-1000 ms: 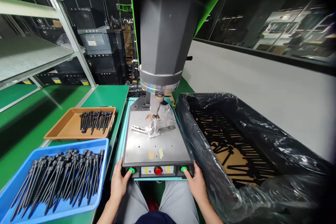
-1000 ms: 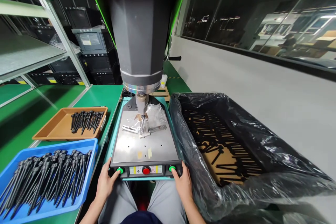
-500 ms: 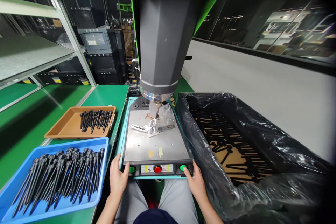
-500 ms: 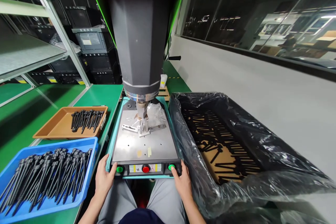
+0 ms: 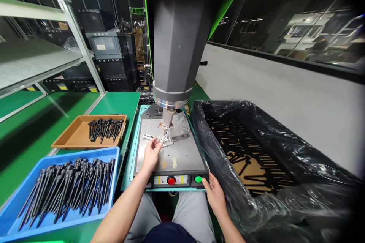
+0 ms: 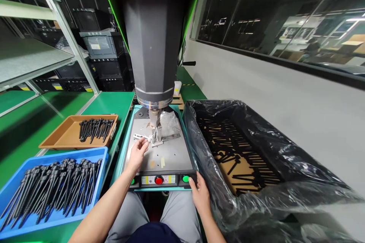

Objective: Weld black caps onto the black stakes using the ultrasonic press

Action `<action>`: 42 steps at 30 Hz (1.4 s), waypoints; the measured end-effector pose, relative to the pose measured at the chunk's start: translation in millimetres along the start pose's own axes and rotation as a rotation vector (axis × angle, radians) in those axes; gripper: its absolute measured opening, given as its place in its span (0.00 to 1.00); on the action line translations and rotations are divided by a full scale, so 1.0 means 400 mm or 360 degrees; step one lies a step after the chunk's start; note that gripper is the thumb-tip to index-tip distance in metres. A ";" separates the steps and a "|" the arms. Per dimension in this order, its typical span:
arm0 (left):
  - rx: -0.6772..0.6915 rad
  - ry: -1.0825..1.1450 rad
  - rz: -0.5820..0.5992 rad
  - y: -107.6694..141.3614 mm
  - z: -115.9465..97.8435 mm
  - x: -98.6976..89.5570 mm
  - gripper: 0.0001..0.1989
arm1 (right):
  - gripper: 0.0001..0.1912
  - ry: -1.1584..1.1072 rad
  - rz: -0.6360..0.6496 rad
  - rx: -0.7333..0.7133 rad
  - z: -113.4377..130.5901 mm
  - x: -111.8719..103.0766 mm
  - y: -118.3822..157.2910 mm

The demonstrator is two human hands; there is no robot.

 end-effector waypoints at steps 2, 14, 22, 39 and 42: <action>-0.0184 0.0162 0.0036 -0.019 0.010 0.023 0.26 | 0.37 -0.0025 -0.0034 0.0044 0.018 -0.010 0.007; -0.0213 0.0384 0.0112 -0.053 -0.004 0.078 0.24 | 0.28 -0.0427 0.0248 -0.0025 0.245 0.139 0.000; -0.0093 0.0290 0.0141 -0.051 -0.037 0.088 0.23 | 0.17 -0.0649 0.0906 0.0059 0.394 0.412 -0.041; -0.0039 0.0312 0.0182 -0.050 -0.089 0.096 0.27 | 0.18 0.0105 0.0135 -0.0847 0.654 0.442 -0.256; -0.0026 0.0303 0.0173 -0.053 -0.094 0.093 0.26 | 0.14 0.0127 0.0220 -0.0821 0.668 0.450 -0.277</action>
Point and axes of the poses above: each hand's wrist, its own y-axis away from the middle knuckle, its own x-axis out of the palm, z = x × y, the point moved 7 cm from there along -y, towards the middle knuckle, and after that the axes turned 5 degrees about z, right-handed, at the moved point
